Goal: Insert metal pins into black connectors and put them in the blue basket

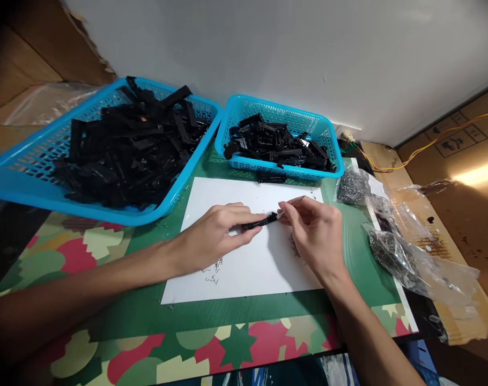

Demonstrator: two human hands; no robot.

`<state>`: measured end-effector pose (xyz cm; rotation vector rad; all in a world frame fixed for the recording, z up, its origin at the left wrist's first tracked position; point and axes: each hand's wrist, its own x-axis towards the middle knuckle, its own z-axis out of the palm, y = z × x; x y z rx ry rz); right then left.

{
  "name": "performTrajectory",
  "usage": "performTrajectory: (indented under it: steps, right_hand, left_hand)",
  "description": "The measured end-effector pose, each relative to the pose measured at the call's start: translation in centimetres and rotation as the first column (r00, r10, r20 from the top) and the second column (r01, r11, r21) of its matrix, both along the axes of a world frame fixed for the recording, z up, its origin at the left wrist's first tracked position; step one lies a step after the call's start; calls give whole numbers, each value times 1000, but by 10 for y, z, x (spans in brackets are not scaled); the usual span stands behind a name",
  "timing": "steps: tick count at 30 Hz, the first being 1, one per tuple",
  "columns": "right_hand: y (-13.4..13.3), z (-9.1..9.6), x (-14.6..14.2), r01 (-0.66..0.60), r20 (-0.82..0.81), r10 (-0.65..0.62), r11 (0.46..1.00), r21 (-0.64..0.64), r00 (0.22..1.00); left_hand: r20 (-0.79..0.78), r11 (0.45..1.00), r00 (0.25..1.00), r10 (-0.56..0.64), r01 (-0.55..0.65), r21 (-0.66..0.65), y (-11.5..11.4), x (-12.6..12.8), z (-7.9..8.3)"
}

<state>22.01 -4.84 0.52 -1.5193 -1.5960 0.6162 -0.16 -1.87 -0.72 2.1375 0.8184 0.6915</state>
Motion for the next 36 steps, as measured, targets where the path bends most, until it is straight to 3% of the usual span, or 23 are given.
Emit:
performTrajectory:
  steps: [6,10,13,15,17,24,31,36]
  right_hand:
    - [-1,-1,-6,3,43,-4,999,35,999]
    - [-17,12,-12,51,50,-61,983,175,997]
    - [-29,22,-20,-135,158,129,990,28,979]
    - [-31,23,-28,-279,173,303,948,-152,937]
    - [-29,19,-37,-343,161,383,911,-229,910]
    - [-17,-3,-52,-394,140,431,889,-232,891]
    - [-30,2,-45,-471,326,519,854,-220,790]
    - [-33,17,-30,-438,50,467,857,-272,883]
  left_hand:
    - [57,989,996,72,-64,-134,1,3,4]
    - [143,947,968,204,-158,-281,1,4,4]
    - [251,932,932,261,-176,-316,3,2,2]
    - [309,936,908,283,-192,-295,4,0,1]
    - [336,938,893,300,-213,-272,5,-1,1]
    - [327,941,897,296,-215,-262,5,-2,4]
    - [320,950,905,281,-215,-225,4,-2,2]
    - [288,957,927,242,-179,-227,1,-2,4]
